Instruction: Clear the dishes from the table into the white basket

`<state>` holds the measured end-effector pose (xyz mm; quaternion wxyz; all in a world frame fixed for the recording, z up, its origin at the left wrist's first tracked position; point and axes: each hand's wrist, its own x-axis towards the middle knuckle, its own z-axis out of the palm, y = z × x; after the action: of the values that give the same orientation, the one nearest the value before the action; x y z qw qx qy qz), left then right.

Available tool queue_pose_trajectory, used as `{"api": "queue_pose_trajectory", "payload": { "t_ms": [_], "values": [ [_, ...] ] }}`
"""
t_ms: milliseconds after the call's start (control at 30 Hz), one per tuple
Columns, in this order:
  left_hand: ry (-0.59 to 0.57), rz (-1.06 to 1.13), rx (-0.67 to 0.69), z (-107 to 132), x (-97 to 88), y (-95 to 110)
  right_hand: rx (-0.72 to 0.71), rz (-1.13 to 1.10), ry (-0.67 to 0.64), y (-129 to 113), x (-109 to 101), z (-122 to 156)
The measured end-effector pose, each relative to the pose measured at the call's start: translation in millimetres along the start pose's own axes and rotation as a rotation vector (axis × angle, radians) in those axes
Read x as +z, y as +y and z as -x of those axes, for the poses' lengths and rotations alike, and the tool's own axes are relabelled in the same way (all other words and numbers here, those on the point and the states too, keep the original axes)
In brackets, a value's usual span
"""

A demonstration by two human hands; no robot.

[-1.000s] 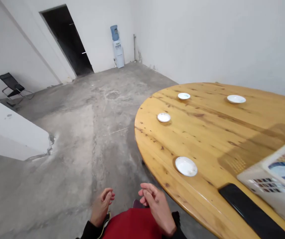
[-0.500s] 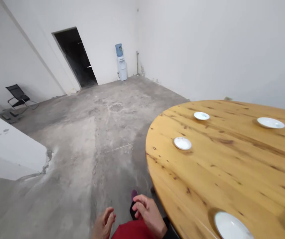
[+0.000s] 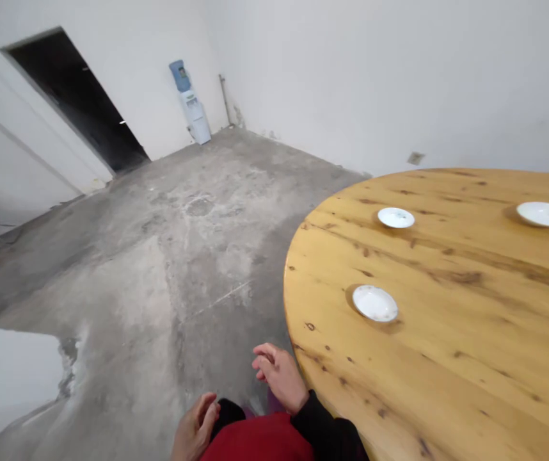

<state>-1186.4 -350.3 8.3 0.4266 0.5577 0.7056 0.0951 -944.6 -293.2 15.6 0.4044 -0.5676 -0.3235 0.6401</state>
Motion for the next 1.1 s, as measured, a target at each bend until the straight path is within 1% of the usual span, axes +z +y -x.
{"api": "queue_pose_trajectory", "payload": {
  "t_ms": [67, 133, 267, 333, 367, 433, 500, 600, 633, 700, 767, 833, 933, 1000, 1033, 1100],
  "values": [
    [-0.064, -0.013, 0.057, -25.1, -7.5, 6.7, -0.011, 0.012, 0.009, -2.2, 5.8, -12.0],
    [-0.104, -0.039, 0.101, -54.2, -17.3, 16.7, -0.010, 0.030, 0.029, -1.4, 14.4, -24.3],
    [-0.220, -0.080, 0.218, -122.0, -44.3, 48.1, 0.036, 0.000, 0.082, -4.1, 37.9, -54.5],
    [-0.268, -0.091, 0.294, -157.5, -62.5, 66.4, 0.044, -0.041, 0.132, -13.7, 48.9, -72.8],
    [-0.274, -0.099, 0.333, -175.1, -72.7, 75.1, 0.039, -0.058, 0.164, -20.7, 53.4, -82.5],
    [-0.261, -0.126, 0.398, -209.6, -94.2, 90.4, 0.010, -0.080, 0.234, -37.3, 60.1, -102.3],
    [-0.250, -0.169, 0.432, -242.5, -114.1, 103.0, -0.025, -0.094, 0.314, -53.5, 64.5, -121.4],
    [-0.287, -0.225, 0.480, -286.4, -133.7, 120.7, -0.046, -0.107, 0.441, -70.4, 69.9, -146.2],
    [-0.312, -0.232, 0.503, -298.8, -136.3, 127.4, -0.043, -0.116, 0.476, -73.7, 71.6, -153.2],
    [-0.372, -0.231, 0.536, -320.1, -135.2, 142.7, -0.036, -0.134, 0.523, -78.5, 74.4, -166.1],
    [-0.438, -0.233, 0.553, -337.4, -127.1, 160.2, -0.032, -0.141, 0.549, -82.7, 74.6, -179.1],
    [-0.510, -0.243, 0.584, -352.7, -115.2, 178.5, -0.032, -0.134, 0.572, -87.7, 70.3, -194.8],
    [-0.652, -0.243, 0.664, -379.6, -99.4, 205.1, -0.036, -0.129, 0.596, -97.6, 54.7, -227.5],
    [-0.711, -0.256, 0.694, -404.6, -94.6, 221.8, -0.045, -0.136, 0.596, -106.5, 39.2, -256.1],
    [-0.709, -0.267, 0.699, -419.7, -94.4, 230.1, -0.051, -0.138, 0.596, -112.2, 30.5, -272.0],
    [-0.641, -0.276, 0.680, -454.2, -98.5, 246.5, -0.062, -0.133, 0.602, -126.8, 12.1, -305.4]
  ]
}}
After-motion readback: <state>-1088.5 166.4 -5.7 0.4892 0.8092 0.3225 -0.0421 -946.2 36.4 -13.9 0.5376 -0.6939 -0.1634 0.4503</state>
